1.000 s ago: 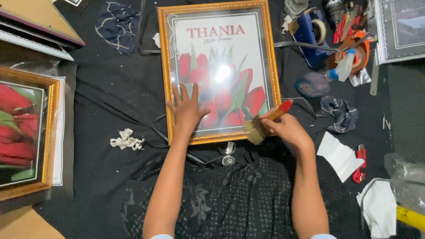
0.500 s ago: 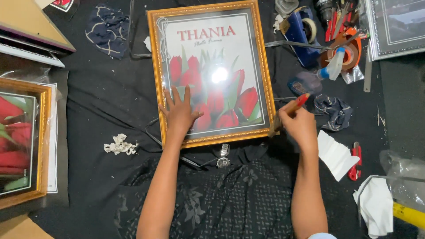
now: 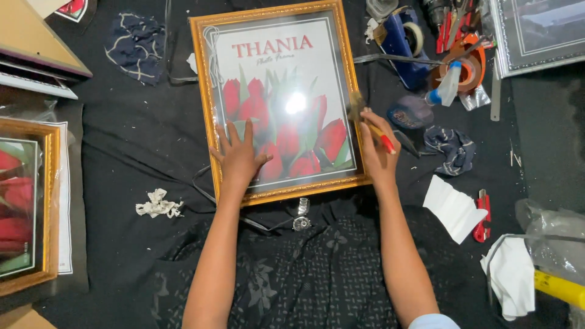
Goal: The person wipes the glass surface of a gold picture frame with a red-handled brush. The frame contains a printed image of red tulips. The person repeatedly brushes the surface in circular and sweeping motions across the entire glass area.
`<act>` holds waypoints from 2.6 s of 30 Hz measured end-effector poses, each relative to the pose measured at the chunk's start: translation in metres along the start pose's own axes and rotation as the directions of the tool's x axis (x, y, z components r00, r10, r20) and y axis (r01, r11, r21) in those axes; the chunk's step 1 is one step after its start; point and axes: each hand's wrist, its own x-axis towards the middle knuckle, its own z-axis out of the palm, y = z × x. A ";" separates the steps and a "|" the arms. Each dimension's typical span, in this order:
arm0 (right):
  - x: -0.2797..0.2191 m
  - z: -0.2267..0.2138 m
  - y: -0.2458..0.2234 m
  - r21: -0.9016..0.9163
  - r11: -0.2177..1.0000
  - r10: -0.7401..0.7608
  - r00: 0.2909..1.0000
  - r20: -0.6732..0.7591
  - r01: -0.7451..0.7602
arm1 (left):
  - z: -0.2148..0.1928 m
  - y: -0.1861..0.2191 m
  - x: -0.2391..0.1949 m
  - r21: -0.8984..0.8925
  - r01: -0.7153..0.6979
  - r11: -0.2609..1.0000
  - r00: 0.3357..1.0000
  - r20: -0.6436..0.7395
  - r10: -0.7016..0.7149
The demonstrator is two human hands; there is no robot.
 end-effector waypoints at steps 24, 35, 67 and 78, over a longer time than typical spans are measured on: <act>-0.050 0.057 -0.057 0.037 0.976 0.150 0.784 0.603 -0.216 | 0.000 0.001 -0.002 0.022 -0.016 1.000 1.000 -0.023 0.016; -0.010 0.000 0.011 -0.137 0.991 -0.003 0.994 -0.106 -0.012 | 0.004 -0.002 0.000 0.044 -0.025 0.999 0.999 -0.032 0.026; -0.083 0.080 -0.035 0.222 0.974 -0.072 0.879 0.471 -0.039 | 0.021 -0.014 0.012 0.047 -0.016 0.999 1.000 -0.015 0.016; -0.014 0.016 0.009 -0.113 0.983 0.152 0.988 0.038 -0.147 | 0.010 -0.013 0.003 0.033 -0.034 0.999 0.999 -0.025 0.035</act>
